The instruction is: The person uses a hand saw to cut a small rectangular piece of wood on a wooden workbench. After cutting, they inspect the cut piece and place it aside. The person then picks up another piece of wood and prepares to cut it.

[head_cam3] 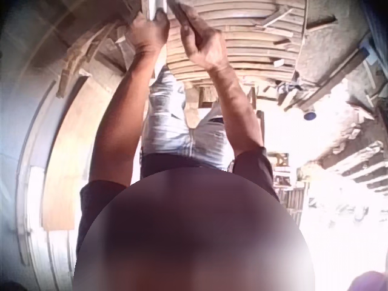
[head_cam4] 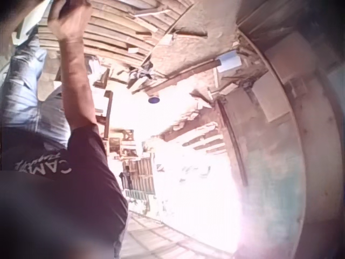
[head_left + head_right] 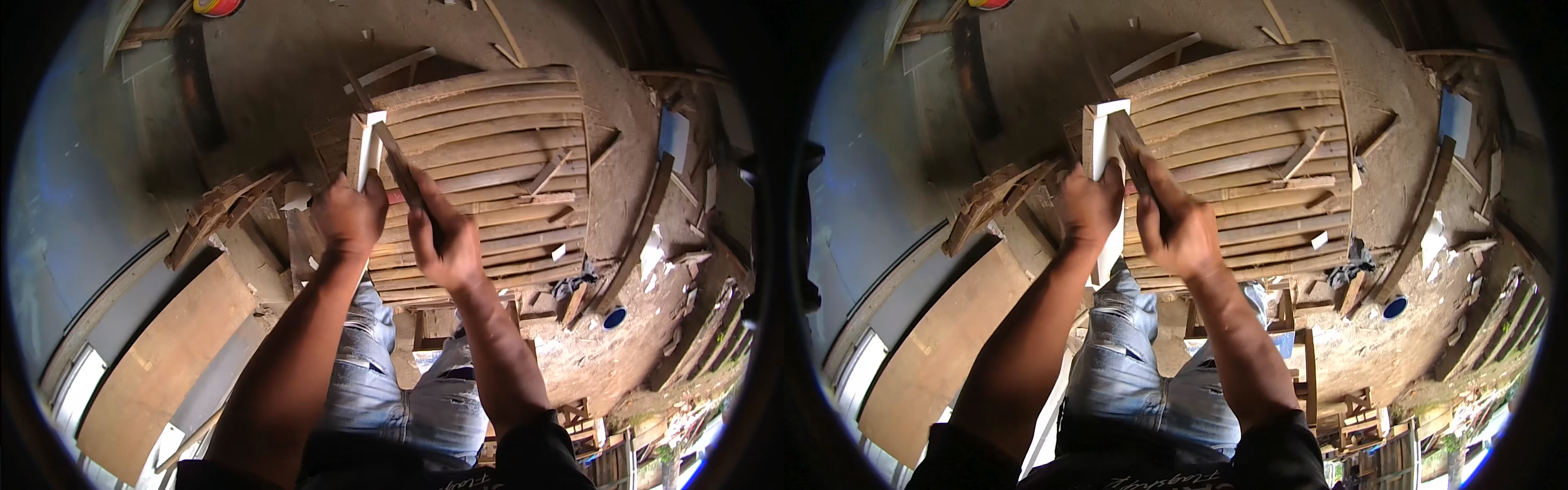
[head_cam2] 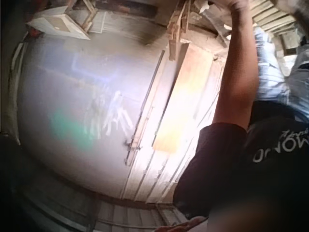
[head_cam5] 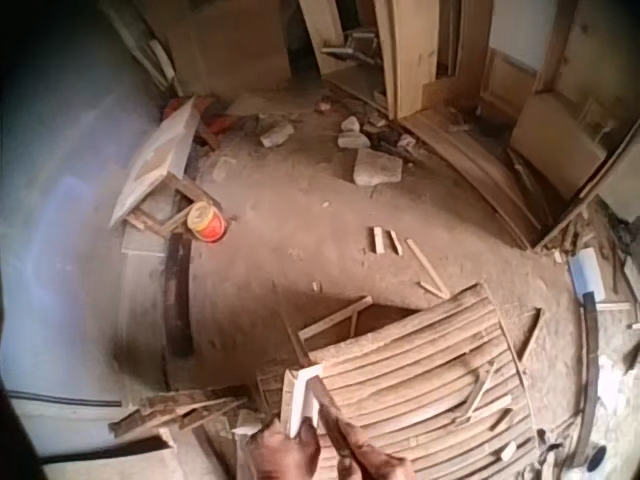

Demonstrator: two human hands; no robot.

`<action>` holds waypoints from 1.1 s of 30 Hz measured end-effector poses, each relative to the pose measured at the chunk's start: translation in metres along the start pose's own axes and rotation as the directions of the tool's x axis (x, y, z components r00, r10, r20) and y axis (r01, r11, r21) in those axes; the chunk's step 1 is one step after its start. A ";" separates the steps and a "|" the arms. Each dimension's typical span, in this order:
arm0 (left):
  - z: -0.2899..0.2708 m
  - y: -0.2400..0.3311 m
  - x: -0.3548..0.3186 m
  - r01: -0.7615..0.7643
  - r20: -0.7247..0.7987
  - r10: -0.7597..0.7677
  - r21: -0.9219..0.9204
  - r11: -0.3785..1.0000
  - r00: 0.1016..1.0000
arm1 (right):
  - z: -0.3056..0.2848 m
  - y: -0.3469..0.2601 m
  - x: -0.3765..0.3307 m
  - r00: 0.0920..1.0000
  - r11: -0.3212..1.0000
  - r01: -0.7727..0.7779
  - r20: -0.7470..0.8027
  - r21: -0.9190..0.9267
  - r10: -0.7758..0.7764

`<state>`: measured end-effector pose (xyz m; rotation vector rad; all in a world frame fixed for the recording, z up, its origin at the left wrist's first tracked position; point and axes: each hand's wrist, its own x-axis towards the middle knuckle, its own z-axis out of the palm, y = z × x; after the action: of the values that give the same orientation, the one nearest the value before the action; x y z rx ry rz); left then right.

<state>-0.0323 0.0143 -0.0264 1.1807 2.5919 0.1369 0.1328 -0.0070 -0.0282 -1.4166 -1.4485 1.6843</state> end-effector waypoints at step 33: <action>-0.006 0.012 0.025 0.076 0.068 -0.074 -0.026 0.997 0.995 | 0.003 -0.034 0.017 0.989 0.982 0.141 -0.020 -0.125 -0.145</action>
<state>-0.0410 0.0412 -0.0234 1.0586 2.5630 0.1169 0.1163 0.0172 -0.0041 -1.3592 -1.6216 1.5030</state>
